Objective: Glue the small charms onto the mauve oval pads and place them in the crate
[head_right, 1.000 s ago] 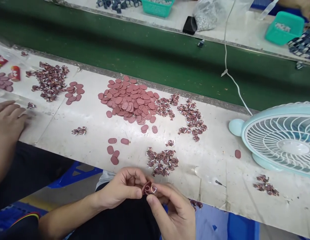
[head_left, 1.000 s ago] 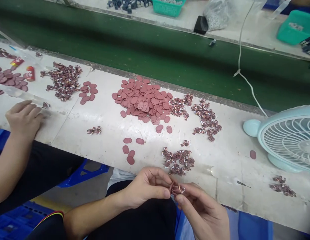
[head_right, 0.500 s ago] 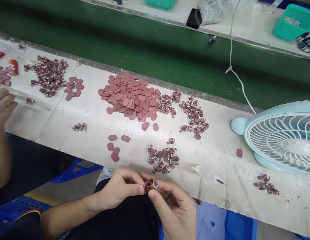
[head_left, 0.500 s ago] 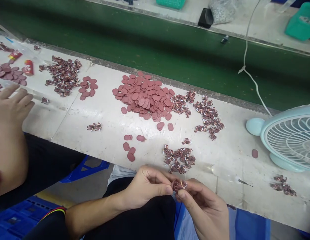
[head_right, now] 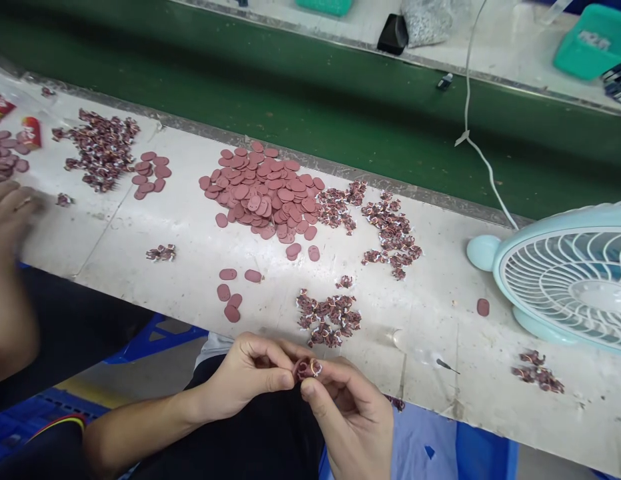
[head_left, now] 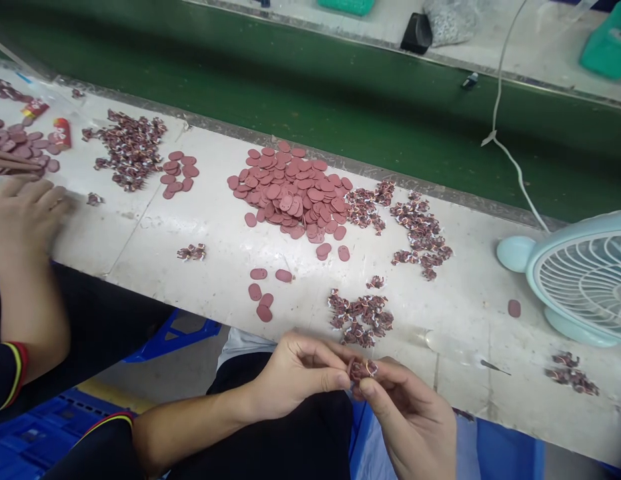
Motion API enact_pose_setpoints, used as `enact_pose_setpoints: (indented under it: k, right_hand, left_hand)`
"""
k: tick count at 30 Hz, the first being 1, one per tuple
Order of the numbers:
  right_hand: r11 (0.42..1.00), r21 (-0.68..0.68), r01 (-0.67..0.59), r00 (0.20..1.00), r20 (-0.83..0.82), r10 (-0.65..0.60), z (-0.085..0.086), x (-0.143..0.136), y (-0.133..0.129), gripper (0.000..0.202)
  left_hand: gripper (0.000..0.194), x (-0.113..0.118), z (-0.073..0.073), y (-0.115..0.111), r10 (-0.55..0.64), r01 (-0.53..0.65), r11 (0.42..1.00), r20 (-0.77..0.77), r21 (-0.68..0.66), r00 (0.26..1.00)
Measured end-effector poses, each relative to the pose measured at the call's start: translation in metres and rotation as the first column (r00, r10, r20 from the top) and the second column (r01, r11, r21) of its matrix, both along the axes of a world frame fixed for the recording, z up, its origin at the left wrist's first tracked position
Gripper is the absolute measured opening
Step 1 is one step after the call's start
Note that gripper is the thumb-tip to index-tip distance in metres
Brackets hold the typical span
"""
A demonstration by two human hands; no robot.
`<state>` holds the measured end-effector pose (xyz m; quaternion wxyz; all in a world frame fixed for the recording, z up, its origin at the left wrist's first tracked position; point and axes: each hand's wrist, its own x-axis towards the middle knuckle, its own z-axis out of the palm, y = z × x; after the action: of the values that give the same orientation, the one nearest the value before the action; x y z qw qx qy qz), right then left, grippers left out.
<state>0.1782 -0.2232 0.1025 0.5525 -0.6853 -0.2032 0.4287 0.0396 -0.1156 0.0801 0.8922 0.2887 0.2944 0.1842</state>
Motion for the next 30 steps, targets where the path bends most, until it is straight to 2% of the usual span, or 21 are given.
enact_pose_setpoints:
  k: [4,6,7,8,9,10,11,12,14,16,17,19,21,22,23,24,27,30]
  right_hand:
    - [0.998,0.011,0.064,0.994,-0.085,-0.063,-0.009,0.001,-0.006,0.015]
    - [0.986,0.046,0.158,0.982,-0.108,-0.152,-0.014,0.006,-0.015,0.016]
    - [0.973,0.062,0.223,0.971,-0.103,-0.216,-0.016,0.010,-0.022,0.017]
    - [0.953,0.072,0.293,0.954,-0.088,-0.287,-0.018,0.016,-0.032,0.018]
    - [0.927,0.082,0.367,0.930,-0.062,-0.362,-0.019,0.022,-0.044,0.020]
    - [0.891,0.089,0.444,0.896,-0.029,-0.444,-0.021,0.030,-0.058,0.022]
    - [0.843,0.094,0.530,0.846,0.013,-0.533,-0.023,0.037,-0.075,0.024]
    - [0.785,0.090,0.613,0.784,0.058,-0.618,-0.026,0.044,-0.095,0.025]
    - [0.667,0.068,0.742,0.648,0.181,-0.740,-0.036,0.057,-0.138,0.026]
    - [0.592,-0.004,0.806,0.557,0.344,-0.756,-0.053,0.066,-0.181,0.030]
    - [0.589,-0.066,0.805,0.553,0.440,-0.707,-0.065,0.069,-0.200,0.034]
    - [0.572,-0.193,0.797,0.582,0.497,-0.644,-0.093,0.074,-0.231,0.046]
    - [0.576,-0.336,0.745,0.660,0.499,-0.562,-0.126,0.077,-0.248,0.051]
    - [0.576,-0.406,0.709,0.700,0.496,-0.513,-0.142,0.077,-0.252,0.048]
    - [0.572,-0.471,0.671,0.739,0.492,-0.461,-0.157,0.078,-0.254,0.043]
    - [0.564,-0.530,0.633,0.772,0.488,-0.408,-0.171,0.077,-0.255,0.038]
    - [0.525,-0.653,0.546,0.835,0.477,-0.275,-0.201,0.075,-0.255,0.028]
    - [0.503,-0.706,0.499,0.861,0.470,-0.194,-0.219,0.074,-0.256,0.030]
  left_hand:
    - [0.015,-0.002,-0.003,-0.002,0.023,-0.018,0.997,-0.067,0.074,0.997]
    - [0.020,-0.010,-0.006,0.011,0.020,0.023,0.960,-0.150,0.278,0.988]
    - [0.021,-0.016,-0.007,0.023,0.032,0.063,0.902,-0.212,0.427,0.977]
    - [0.021,-0.022,-0.009,0.037,0.055,0.134,0.795,-0.291,0.592,0.955]
    - [0.020,-0.030,-0.011,0.052,0.123,0.201,0.653,-0.365,0.730,0.923]
    - [0.021,-0.037,-0.014,0.068,0.179,0.288,0.511,-0.428,0.810,0.886]
    - [0.021,-0.044,-0.017,0.083,0.217,0.372,0.384,-0.474,0.845,0.853]
    - [0.020,-0.049,-0.022,0.097,0.246,0.441,0.283,-0.509,0.851,0.824]
    - [0.021,-0.056,-0.031,0.116,0.275,0.556,0.132,-0.569,0.821,0.775]
    - [0.022,-0.060,-0.039,0.125,0.286,0.616,0.031,-0.598,0.787,0.749]
    - [0.022,-0.060,-0.041,0.127,0.299,0.635,-0.006,-0.604,0.773,0.739]
    - [0.022,-0.059,-0.042,0.127,0.335,0.664,-0.076,-0.608,0.744,0.720]
    - [0.021,-0.055,-0.037,0.126,0.371,0.675,-0.130,-0.595,0.727,0.713]
    - [0.022,-0.053,-0.033,0.125,0.380,0.667,-0.130,-0.585,0.733,0.717]
    - [0.022,-0.051,-0.029,0.124,0.382,0.650,-0.105,-0.573,0.753,0.726]
    - [0.022,-0.050,-0.023,0.124,0.383,0.627,-0.051,-0.565,0.778,0.731]
    - [0.024,-0.046,-0.007,0.119,0.386,0.513,0.204,-0.550,0.834,0.741]
    - [0.020,-0.044,0.004,0.111,0.344,0.357,0.425,-0.514,0.832,0.786]
